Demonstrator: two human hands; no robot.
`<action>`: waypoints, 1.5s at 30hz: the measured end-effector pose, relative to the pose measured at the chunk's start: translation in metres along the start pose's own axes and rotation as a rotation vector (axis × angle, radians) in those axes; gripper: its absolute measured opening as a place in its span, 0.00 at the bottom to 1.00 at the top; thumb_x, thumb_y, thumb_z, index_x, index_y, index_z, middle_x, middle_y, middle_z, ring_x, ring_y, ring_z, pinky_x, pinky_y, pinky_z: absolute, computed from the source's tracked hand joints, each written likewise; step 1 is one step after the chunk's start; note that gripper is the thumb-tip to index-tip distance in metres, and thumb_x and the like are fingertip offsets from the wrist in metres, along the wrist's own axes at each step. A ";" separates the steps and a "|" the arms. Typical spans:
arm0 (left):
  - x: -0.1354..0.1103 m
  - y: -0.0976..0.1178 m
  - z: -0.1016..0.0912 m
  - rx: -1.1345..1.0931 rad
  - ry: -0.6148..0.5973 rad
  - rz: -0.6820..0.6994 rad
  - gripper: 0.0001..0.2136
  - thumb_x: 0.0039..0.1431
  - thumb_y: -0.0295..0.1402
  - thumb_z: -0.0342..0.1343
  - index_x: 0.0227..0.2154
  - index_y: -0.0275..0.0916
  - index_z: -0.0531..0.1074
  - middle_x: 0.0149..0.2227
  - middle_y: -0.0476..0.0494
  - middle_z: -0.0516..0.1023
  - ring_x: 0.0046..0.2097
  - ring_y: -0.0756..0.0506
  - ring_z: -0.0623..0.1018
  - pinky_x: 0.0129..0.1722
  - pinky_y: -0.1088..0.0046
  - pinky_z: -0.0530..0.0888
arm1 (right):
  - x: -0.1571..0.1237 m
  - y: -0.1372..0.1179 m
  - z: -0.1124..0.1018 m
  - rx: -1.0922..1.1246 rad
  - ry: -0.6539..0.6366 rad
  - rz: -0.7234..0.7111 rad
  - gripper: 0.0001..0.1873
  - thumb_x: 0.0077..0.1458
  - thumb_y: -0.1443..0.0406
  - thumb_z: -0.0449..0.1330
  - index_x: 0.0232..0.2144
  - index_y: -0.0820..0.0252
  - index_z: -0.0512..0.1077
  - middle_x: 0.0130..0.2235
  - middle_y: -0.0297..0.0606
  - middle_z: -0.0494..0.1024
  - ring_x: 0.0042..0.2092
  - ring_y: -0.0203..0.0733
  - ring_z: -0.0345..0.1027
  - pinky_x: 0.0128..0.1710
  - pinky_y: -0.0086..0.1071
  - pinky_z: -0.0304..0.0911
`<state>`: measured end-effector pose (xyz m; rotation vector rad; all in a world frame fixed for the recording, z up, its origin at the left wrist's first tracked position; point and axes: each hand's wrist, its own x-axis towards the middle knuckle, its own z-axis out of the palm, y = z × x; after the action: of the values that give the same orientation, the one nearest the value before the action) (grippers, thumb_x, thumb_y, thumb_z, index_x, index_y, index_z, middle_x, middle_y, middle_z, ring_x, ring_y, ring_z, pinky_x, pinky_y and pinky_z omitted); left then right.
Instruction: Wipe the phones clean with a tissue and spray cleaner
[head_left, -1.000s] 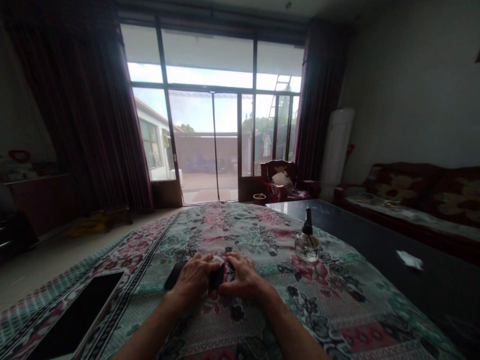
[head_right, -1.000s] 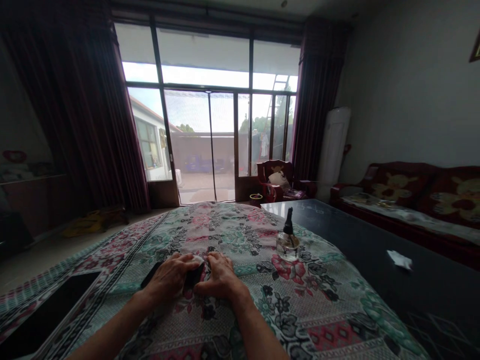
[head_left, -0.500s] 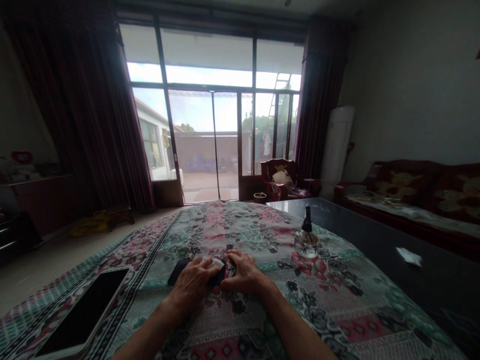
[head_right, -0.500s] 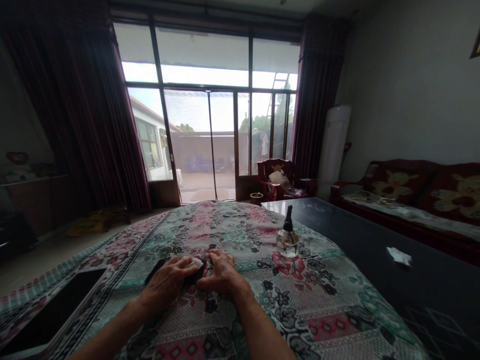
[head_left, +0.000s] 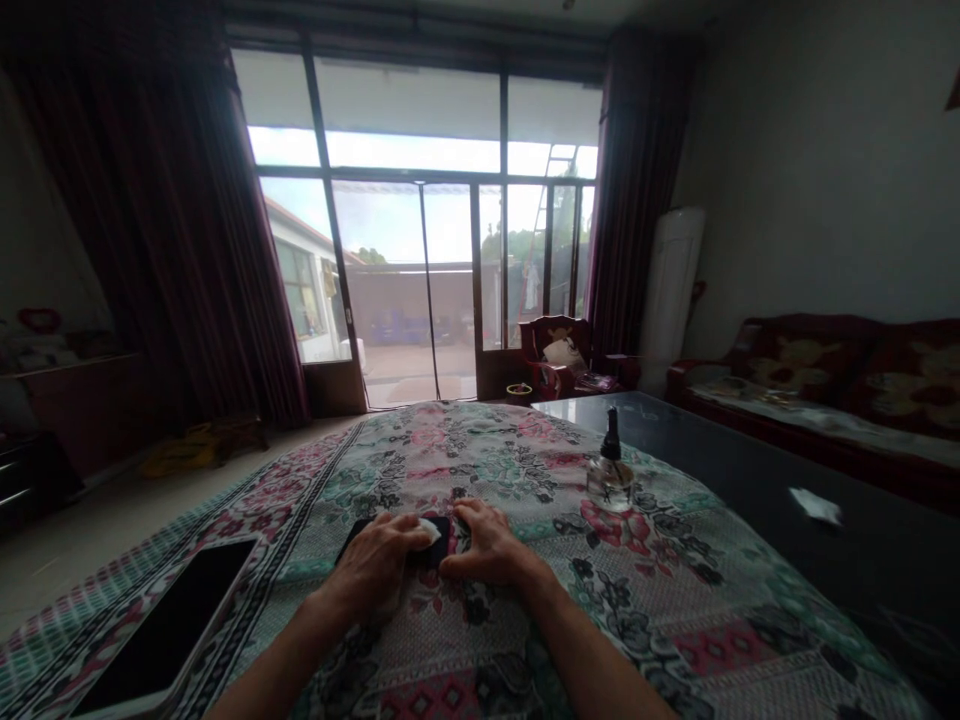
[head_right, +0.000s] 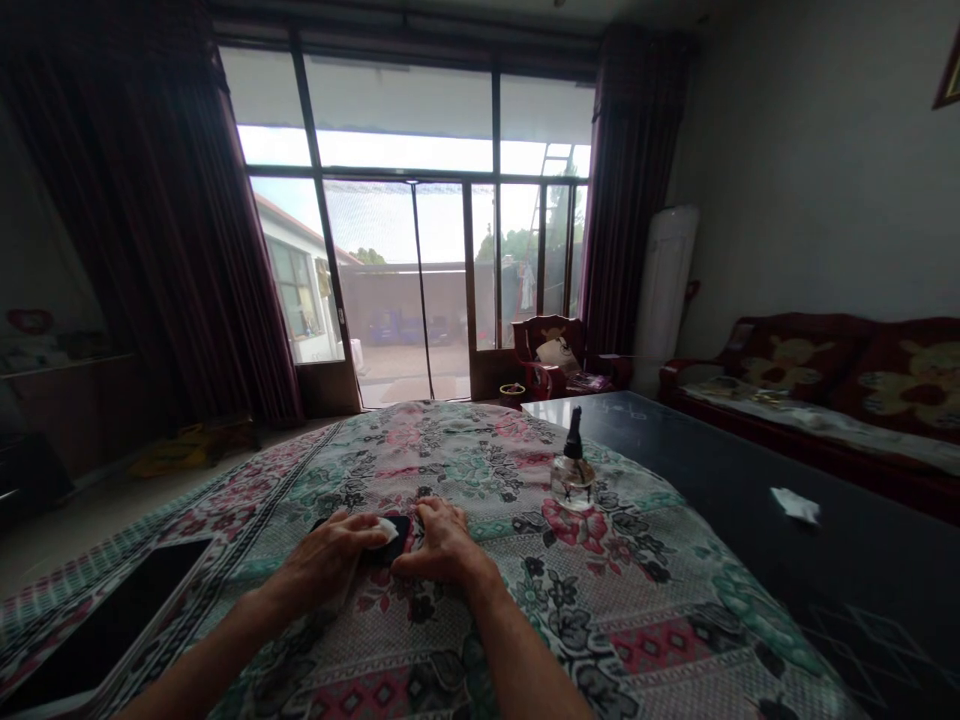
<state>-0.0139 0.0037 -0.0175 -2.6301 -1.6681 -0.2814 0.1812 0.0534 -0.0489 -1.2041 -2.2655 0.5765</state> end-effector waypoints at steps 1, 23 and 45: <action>0.005 -0.001 0.003 0.006 0.003 -0.019 0.18 0.61 0.26 0.45 0.45 0.52 0.74 0.45 0.49 0.75 0.43 0.45 0.71 0.47 0.69 0.64 | 0.000 0.000 0.000 -0.001 0.000 -0.004 0.39 0.34 0.55 0.68 0.51 0.61 0.68 0.57 0.46 0.66 0.58 0.55 0.56 0.59 0.42 0.48; -0.007 -0.032 -0.008 -0.201 -0.124 0.026 0.20 0.52 0.22 0.46 0.35 0.50 0.80 0.50 0.53 0.75 0.49 0.44 0.72 0.53 0.66 0.63 | 0.002 0.004 0.002 -0.011 -0.028 0.002 0.42 0.34 0.54 0.68 0.54 0.60 0.66 0.59 0.45 0.62 0.60 0.54 0.53 0.60 0.41 0.46; -0.006 0.019 -0.006 -0.017 -0.073 -0.092 0.12 0.58 0.31 0.49 0.41 0.42 0.75 0.45 0.42 0.76 0.45 0.39 0.72 0.46 0.65 0.67 | 0.001 0.000 0.006 -0.133 -0.022 -0.051 0.40 0.40 0.51 0.65 0.55 0.57 0.64 0.59 0.43 0.64 0.60 0.52 0.53 0.59 0.42 0.45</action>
<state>0.0001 -0.0103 -0.0113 -2.6105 -1.8198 -0.2040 0.1775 0.0535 -0.0532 -1.2034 -2.3782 0.4280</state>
